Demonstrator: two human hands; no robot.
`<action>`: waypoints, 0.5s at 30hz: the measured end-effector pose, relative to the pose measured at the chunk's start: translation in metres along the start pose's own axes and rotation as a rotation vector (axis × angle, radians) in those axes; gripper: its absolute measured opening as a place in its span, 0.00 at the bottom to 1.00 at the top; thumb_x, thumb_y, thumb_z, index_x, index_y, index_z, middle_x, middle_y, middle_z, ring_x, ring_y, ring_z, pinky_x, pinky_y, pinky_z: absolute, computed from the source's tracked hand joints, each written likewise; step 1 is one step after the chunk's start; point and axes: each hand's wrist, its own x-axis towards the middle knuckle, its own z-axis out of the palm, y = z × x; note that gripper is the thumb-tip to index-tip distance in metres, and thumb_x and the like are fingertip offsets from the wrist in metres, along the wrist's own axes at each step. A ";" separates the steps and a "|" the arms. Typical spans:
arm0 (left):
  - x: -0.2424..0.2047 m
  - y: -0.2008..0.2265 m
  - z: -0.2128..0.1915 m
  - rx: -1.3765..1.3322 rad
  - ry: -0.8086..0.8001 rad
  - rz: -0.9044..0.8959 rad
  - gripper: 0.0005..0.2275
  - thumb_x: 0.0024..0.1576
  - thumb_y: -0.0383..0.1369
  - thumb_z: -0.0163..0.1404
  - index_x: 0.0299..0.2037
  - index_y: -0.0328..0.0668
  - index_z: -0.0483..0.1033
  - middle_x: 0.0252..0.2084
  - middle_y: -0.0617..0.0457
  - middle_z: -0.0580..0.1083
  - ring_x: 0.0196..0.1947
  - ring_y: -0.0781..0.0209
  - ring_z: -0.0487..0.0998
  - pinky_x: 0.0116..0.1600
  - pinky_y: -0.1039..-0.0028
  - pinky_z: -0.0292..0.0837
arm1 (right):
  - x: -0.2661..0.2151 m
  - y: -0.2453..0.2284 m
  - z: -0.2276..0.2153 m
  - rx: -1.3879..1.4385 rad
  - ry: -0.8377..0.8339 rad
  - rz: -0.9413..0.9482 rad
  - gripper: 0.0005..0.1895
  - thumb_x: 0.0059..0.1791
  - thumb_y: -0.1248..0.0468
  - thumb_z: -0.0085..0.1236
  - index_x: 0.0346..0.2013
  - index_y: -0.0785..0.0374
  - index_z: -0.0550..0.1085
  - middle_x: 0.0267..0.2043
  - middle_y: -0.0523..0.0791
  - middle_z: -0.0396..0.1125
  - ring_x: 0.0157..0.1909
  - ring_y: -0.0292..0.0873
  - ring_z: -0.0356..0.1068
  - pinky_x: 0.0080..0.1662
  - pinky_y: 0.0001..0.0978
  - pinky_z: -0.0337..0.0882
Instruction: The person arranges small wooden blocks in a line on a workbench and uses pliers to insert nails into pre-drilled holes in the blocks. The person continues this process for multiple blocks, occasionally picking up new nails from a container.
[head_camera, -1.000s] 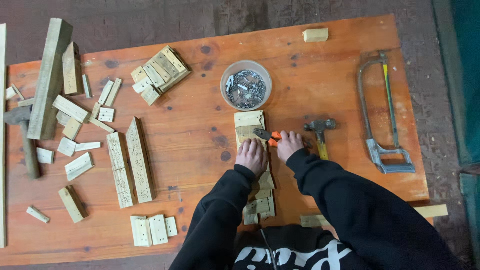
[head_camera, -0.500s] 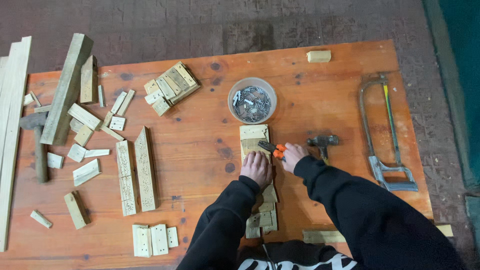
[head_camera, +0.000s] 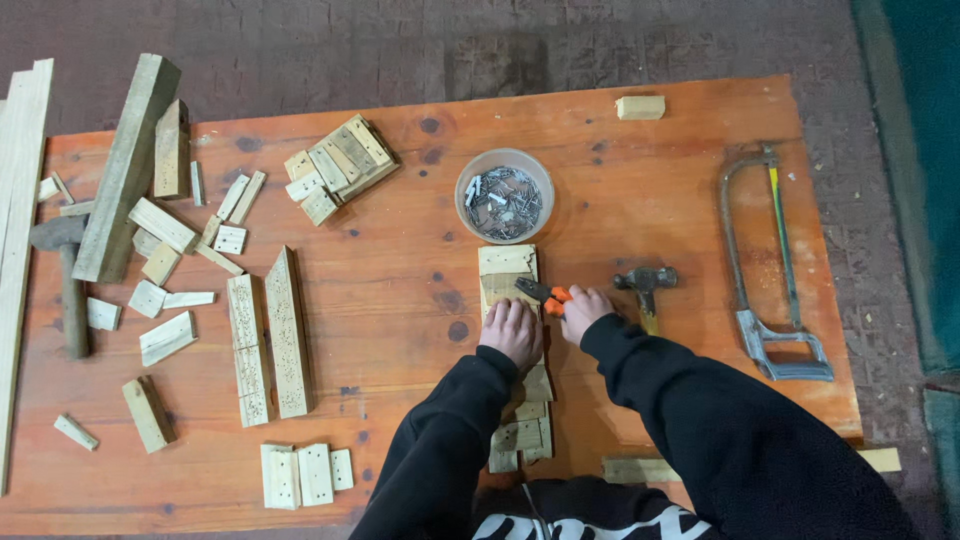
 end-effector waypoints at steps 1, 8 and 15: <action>0.001 0.000 0.001 -0.001 0.004 0.002 0.19 0.53 0.41 0.49 0.43 0.29 0.79 0.41 0.39 0.72 0.43 0.40 0.76 0.55 0.58 0.72 | 0.002 0.002 -0.009 -0.002 0.003 0.002 0.19 0.42 0.50 0.56 0.35 0.60 0.82 0.47 0.47 0.65 0.48 0.55 0.69 0.51 0.47 0.70; -0.002 0.002 0.003 -0.052 -0.007 -0.026 0.20 0.53 0.42 0.49 0.44 0.28 0.78 0.41 0.38 0.72 0.44 0.40 0.76 0.55 0.57 0.73 | 0.006 0.007 -0.048 0.002 -0.096 -0.098 0.17 0.40 0.50 0.58 0.30 0.58 0.83 0.41 0.44 0.72 0.45 0.51 0.76 0.47 0.44 0.75; 0.001 0.001 -0.001 -0.028 -0.015 -0.030 0.20 0.53 0.42 0.49 0.43 0.29 0.79 0.40 0.40 0.72 0.43 0.42 0.76 0.53 0.59 0.73 | -0.015 -0.006 -0.040 0.063 -0.093 0.025 0.20 0.43 0.47 0.56 0.37 0.58 0.80 0.50 0.45 0.66 0.55 0.54 0.69 0.56 0.46 0.71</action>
